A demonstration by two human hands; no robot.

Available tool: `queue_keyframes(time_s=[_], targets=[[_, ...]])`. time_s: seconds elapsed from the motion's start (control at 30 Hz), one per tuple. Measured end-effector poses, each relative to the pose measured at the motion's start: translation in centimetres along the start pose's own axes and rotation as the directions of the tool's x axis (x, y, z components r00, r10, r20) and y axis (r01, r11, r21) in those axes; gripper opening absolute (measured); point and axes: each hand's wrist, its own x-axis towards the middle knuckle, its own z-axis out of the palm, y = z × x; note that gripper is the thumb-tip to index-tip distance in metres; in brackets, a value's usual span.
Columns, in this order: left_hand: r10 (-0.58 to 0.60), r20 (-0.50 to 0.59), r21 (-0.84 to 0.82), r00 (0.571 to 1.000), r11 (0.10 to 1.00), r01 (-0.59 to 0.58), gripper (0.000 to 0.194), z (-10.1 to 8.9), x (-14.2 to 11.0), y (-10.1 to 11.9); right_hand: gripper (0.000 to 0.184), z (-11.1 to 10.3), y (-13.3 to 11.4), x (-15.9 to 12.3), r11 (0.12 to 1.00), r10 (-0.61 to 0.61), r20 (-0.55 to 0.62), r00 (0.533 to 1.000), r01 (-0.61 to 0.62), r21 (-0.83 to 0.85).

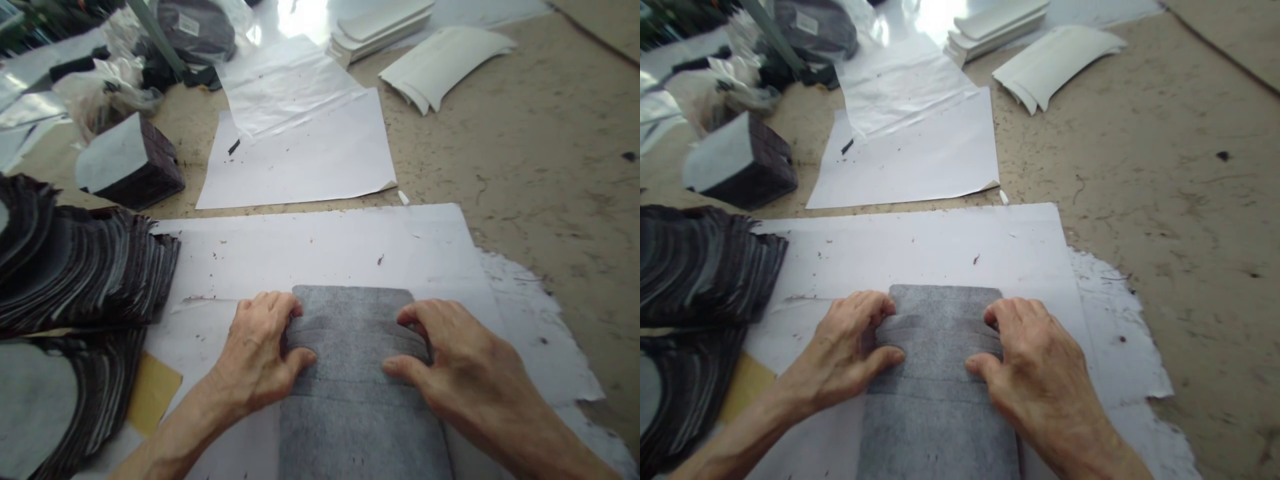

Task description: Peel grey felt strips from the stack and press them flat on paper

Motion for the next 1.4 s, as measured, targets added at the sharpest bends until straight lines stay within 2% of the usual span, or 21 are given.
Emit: queue_keyframes(time_s=[0.07, 0.2, 0.4, 0.53, 0.73, 0.83, 0.9, 0.97, 1.0, 1.07, 1.13, 1.2, 1.33, 1.4], targets=[[-0.046, 0.001, -0.013, 0.999, 0.999, 0.046, 0.023, 0.0, -0.1, -0.2, 0.010, 0.1, -0.3, -0.4, 0.998, 0.045, -0.030, 0.999, -0.047, -0.035], [-0.029, -0.039, -0.078, 0.999, 0.997, 0.026, 0.027, 0.3, -0.4, -0.9, 0.026, 0.3, -0.5, -1.2, 0.992, 0.123, -0.098, 0.988, -0.123, 0.004], [0.000, -0.062, -0.058, 0.998, 0.998, -0.004, 0.029, 0.9, -0.3, -1.2, 0.026, 0.6, -0.7, -1.3, 0.965, 0.251, -0.072, 0.965, -0.244, 0.096], [0.025, -0.083, -0.048, 0.996, 0.998, -0.029, 0.027, 1.0, -0.4, -1.3, 0.027, 0.6, -0.8, -1.2, 0.955, 0.282, -0.065, 0.957, -0.274, 0.109], [0.064, -0.103, -0.006, 0.993, 0.998, -0.065, 0.024, 1.4, -0.3, -1.3, 0.026, 0.8, -0.9, -1.0, 0.965, 0.260, -0.085, 0.962, -0.255, 0.066], [0.066, -0.142, 0.014, 0.988, 0.998, -0.065, 0.024, 1.5, -0.4, -1.3, 0.023, 1.1, -1.1, -1.2, 0.974, 0.223, -0.136, 0.965, -0.225, -0.002], [0.027, -0.193, -0.031, 0.981, 0.999, -0.034, 0.018, 1.5, -0.7, -1.3, 0.022, 1.0, -1.4, -1.4, 0.975, 0.204, -0.192, 0.960, -0.218, -0.052], [0.002, -0.289, -0.111, 0.957, 0.993, -0.035, 0.006, 1.5, -1.2, -1.3, 0.020, 0.6, -1.8, -1.8, 0.972, 0.178, -0.227, 0.958, -0.207, -0.110], [0.019, -0.342, -0.128, 0.940, 0.990, -0.067, 0.010, 1.6, -1.5, -1.3, 0.020, 0.3, -1.9, -2.0, 0.975, 0.149, -0.227, 0.962, -0.182, -0.129], [0.127, -0.399, -0.072, 0.908, 0.983, -0.169, 0.025, 1.7, -2.0, -1.2, 0.022, -0.3, -1.9, -2.3, 0.992, 0.037, -0.191, 0.981, -0.060, -0.113], [0.265, -0.351, 0.055, 0.898, 0.963, -0.263, 0.034, 1.8, -2.3, -1.0, 0.022, -0.6, -1.7, -2.4, 0.996, -0.081, -0.145, 0.986, 0.073, -0.059], [0.327, -0.271, 0.128, 0.906, 0.945, -0.303, 0.036, 1.9, -2.2, -0.9, 0.020, -0.5, -1.3, -2.2, 0.989, -0.147, -0.111, 0.983, 0.143, -0.038], [0.282, -0.182, 0.080, 0.942, 0.959, -0.272, 0.029, 1.8, -1.4, -0.8, 0.014, 0.0, -1.1, -1.3, 0.997, -0.068, -0.067, 0.995, 0.065, -0.048], [0.232, -0.166, 0.037, 0.958, 0.973, -0.229, 0.024, 1.7, -1.2, -1.0, 0.017, 0.0, -1.2, -1.1, 0.998, -0.013, -0.064, 0.998, 0.009, -0.066]])
